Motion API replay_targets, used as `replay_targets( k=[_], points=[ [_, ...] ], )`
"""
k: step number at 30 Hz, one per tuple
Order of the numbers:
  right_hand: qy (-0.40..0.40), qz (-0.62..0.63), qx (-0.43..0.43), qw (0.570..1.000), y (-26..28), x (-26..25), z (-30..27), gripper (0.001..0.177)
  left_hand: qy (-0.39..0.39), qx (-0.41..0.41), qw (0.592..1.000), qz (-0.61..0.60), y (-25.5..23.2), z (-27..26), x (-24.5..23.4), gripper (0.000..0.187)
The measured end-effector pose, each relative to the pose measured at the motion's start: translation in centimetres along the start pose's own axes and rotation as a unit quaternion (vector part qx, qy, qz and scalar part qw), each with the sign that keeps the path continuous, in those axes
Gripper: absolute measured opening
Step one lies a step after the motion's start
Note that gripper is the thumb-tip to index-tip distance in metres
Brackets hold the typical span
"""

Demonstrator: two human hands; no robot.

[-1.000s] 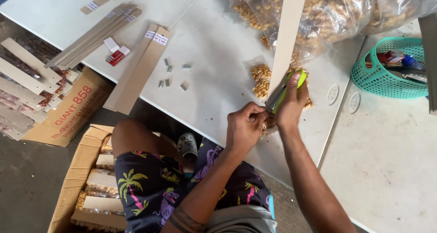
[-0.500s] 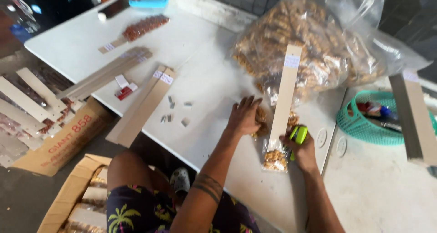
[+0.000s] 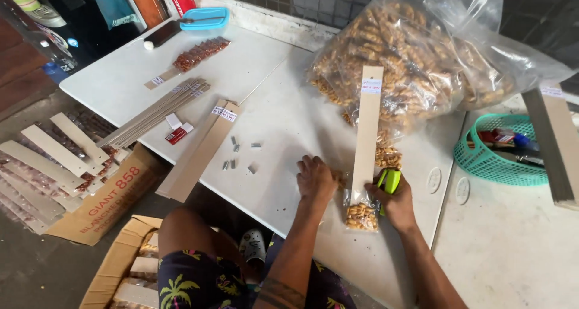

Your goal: Stapling small plastic bags of nuts onto a cardboard display strip for retail sale.

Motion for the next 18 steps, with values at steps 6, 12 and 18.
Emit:
replay_targets(
  k=[6,12,18],
  points=[
    [-0.009,-0.033,0.012,0.999,0.1,0.3,-0.3,0.036,0.020,0.063,0.954,-0.291,3.5,-1.3,0.0,0.073],
    [-0.013,-0.050,0.022,0.998,0.6,1.0,-0.4,0.036,0.033,0.103,0.832,-0.544,2.1,-6.4,-3.1,0.047],
    [0.000,-0.011,0.032,0.999,-1.4,-0.9,0.4,0.029,-0.035,0.024,0.922,-0.385,-2.3,-6.5,-0.7,0.016]
  ],
)
Point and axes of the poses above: each hand's wrist, its own z-axis towards the middle knuckle, its own x-axis out of the palm, y = z × x, the point moved 1 cm from there along z, towards the middle knuckle, and after that the axes turned 13 degrees about z, right-handed, at the moved point
